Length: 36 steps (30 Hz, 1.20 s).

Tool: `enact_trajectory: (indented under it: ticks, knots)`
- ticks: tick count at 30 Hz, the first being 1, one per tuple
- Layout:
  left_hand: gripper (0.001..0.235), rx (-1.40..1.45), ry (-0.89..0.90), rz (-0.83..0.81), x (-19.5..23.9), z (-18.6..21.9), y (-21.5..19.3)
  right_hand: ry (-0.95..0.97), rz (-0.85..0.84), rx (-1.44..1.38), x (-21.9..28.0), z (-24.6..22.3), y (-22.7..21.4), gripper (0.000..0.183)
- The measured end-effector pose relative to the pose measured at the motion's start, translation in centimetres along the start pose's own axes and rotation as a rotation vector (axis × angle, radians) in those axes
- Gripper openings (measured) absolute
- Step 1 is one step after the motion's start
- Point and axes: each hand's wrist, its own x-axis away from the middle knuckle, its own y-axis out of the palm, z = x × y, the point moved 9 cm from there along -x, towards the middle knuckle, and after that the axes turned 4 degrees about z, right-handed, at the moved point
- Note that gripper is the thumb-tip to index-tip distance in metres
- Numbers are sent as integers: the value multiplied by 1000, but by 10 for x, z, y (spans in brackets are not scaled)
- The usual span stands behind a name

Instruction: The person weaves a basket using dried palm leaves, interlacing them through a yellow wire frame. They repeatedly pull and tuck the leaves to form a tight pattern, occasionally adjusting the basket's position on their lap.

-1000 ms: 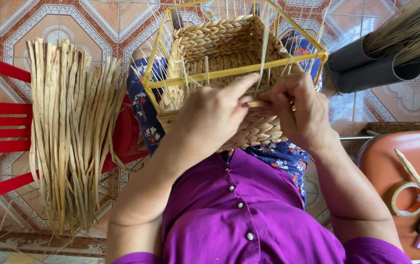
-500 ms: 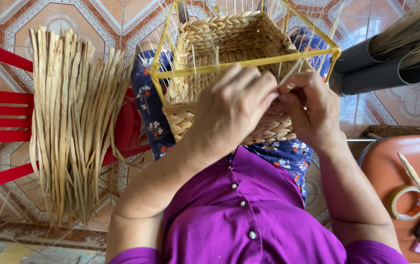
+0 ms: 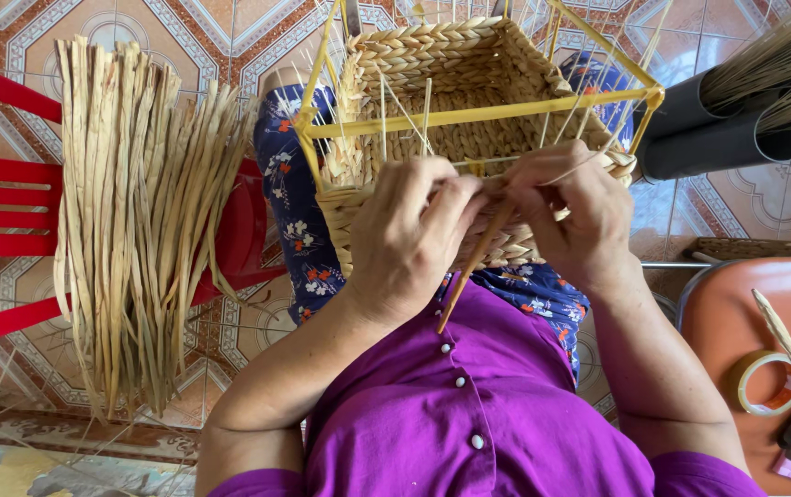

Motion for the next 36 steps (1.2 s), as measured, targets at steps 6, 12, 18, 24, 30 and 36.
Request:
enact_trajectory:
  ticks: [6,12,18,24,30,36]
  knots:
    - [22,27,-38,-10,6,-10,10,131,148,-30,7,13,3,12]
    - [22,387,-74,-24,16,-28,-19,409,150,-408,13,26,-5,13]
    - [11,599,-431,296,94,-154,-72,409,350,-517,53,53,-29,6]
    - [9,-422,-778,386,187,-372,-139,434,309,-506,81,83,-34,13]
    - [13,-694,-1040,217,255,-459,-157,468,265,-470,88,87,-32,15]
    - [15,-799,-824,159,235,-450,-142,499,299,-539,88,92,-27,8]
